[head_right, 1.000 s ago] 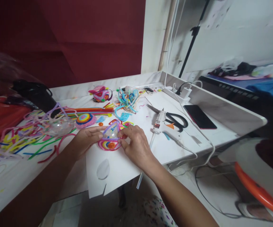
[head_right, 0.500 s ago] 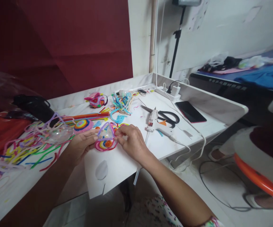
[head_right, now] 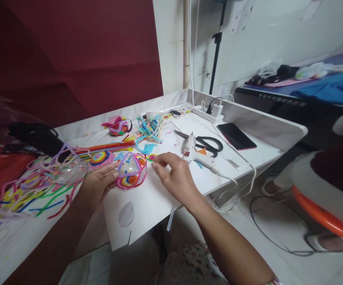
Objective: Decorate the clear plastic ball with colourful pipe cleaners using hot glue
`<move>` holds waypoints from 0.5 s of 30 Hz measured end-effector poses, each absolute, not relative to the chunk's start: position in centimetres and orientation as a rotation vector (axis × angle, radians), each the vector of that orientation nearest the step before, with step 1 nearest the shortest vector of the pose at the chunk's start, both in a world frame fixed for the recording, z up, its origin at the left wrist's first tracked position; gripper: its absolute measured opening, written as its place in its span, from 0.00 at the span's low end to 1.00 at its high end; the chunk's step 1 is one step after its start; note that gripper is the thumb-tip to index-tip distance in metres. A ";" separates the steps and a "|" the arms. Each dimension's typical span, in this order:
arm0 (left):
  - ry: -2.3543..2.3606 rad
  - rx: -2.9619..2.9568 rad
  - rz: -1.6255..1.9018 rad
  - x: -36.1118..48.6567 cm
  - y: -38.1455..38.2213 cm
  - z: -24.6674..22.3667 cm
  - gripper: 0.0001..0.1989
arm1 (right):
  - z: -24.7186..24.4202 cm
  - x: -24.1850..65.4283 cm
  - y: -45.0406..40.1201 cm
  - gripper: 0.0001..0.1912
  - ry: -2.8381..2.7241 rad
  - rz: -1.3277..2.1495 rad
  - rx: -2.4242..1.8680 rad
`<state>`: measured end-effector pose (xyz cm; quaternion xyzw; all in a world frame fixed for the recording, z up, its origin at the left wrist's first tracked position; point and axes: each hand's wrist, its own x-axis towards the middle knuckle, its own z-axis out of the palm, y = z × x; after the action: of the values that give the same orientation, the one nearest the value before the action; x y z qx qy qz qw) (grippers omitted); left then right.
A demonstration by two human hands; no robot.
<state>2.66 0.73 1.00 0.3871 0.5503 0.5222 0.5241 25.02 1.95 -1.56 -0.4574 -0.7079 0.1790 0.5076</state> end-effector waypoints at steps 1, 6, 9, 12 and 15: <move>1.326 0.924 1.267 2.6 0.7 1.0 0.24 | -2.2 25.6 1.9 0.07 -1.739 0.336 -1.213; 1.337 0.900 1.356 2.6 0.3 1.1 0.25 | -5.9 28.5 1.9 0.11 -1.827 0.089 -1.697; 1.376 0.849 1.376 2.6 0.3 1.2 0.24 | -6.7 30.3 2.5 0.10 -1.789 0.005 -1.775; 1.410 0.830 1.391 2.4 0.6 1.3 0.24 | -6.0 32.2 3.4 0.10 -1.755 -0.082 -1.859; 1.435 0.800 1.423 2.2 1.1 1.3 0.24 | -4.9 33.5 3.8 0.11 -1.773 -0.137 -1.932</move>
<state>2.17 1.11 1.33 0.3257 0.5845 0.5793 0.4655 33.50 3.81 -4.91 -0.7114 -0.6529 -0.0506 0.2553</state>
